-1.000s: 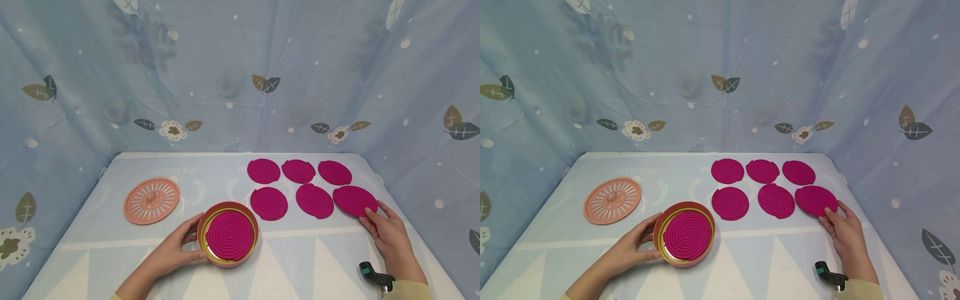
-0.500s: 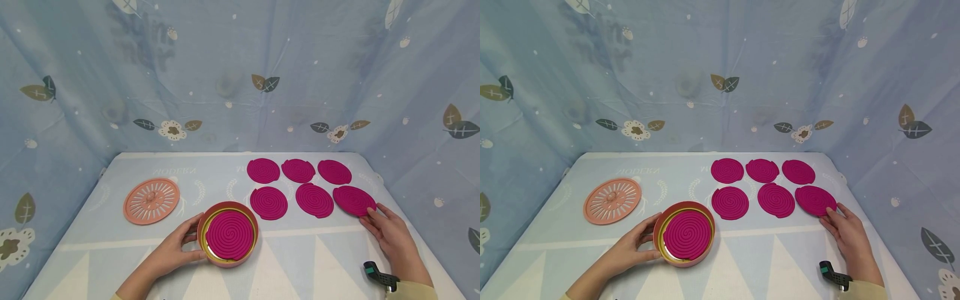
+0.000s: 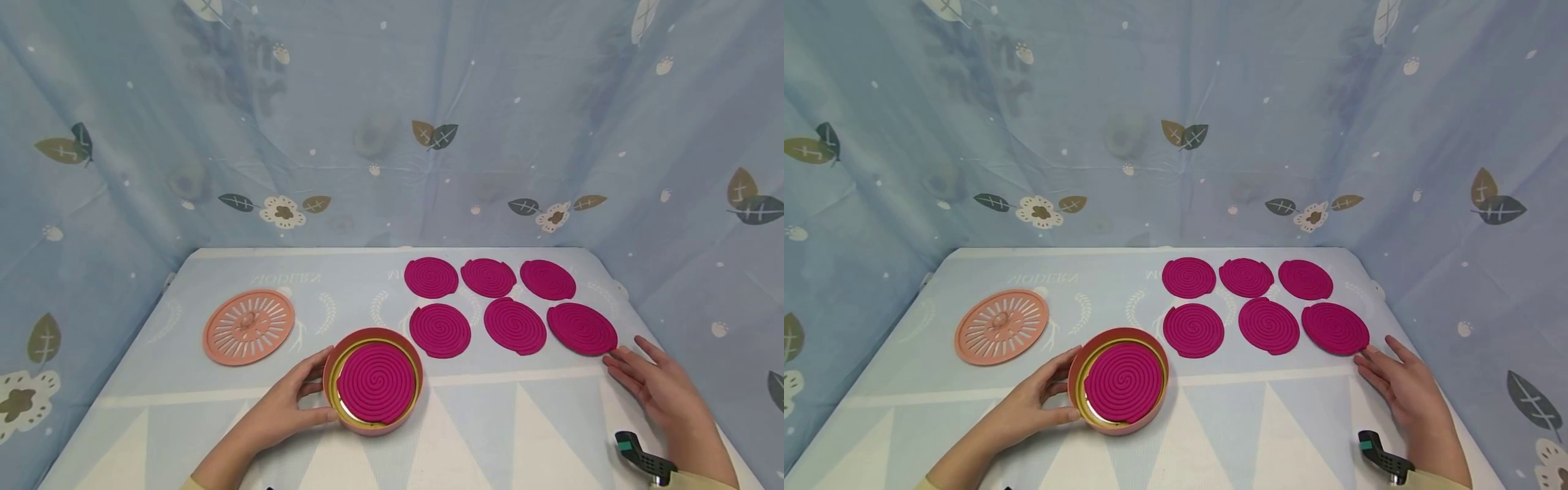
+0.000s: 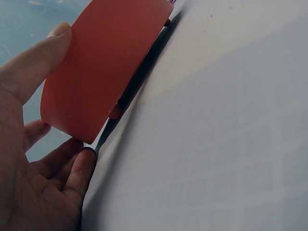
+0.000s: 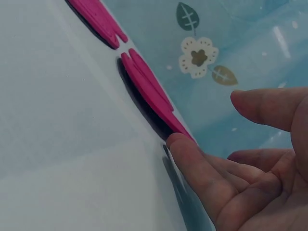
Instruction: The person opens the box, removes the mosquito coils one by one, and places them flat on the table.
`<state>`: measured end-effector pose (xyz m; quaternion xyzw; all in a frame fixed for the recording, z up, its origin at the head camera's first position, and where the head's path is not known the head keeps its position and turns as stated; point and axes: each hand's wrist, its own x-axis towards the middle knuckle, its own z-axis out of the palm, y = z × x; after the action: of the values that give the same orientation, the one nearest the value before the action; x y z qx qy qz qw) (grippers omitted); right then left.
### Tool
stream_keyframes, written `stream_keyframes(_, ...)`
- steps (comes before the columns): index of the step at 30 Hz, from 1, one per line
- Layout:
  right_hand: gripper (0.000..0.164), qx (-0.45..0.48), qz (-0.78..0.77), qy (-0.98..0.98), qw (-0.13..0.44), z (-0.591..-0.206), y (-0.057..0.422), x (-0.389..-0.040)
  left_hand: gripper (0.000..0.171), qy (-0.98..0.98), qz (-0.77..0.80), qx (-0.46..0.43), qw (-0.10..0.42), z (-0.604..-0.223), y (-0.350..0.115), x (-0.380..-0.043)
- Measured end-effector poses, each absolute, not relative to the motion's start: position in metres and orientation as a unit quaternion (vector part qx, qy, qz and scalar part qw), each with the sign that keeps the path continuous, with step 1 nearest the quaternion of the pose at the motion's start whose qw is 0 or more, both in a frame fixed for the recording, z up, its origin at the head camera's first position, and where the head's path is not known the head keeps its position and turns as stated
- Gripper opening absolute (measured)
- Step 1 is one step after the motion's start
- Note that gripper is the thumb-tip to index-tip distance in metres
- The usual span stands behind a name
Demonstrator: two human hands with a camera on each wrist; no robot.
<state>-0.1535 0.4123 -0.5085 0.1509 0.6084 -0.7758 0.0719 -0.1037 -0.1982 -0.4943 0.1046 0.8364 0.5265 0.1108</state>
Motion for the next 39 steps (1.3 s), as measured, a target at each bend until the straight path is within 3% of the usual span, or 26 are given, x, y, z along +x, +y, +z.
stream_keyframes(39,0.098,0.127,-0.763,0.631,0.062,-0.512,0.4123,-0.1506,0.098,0.834,0.53,0.115,0.105,-0.4961,-0.1994,-0.1039)
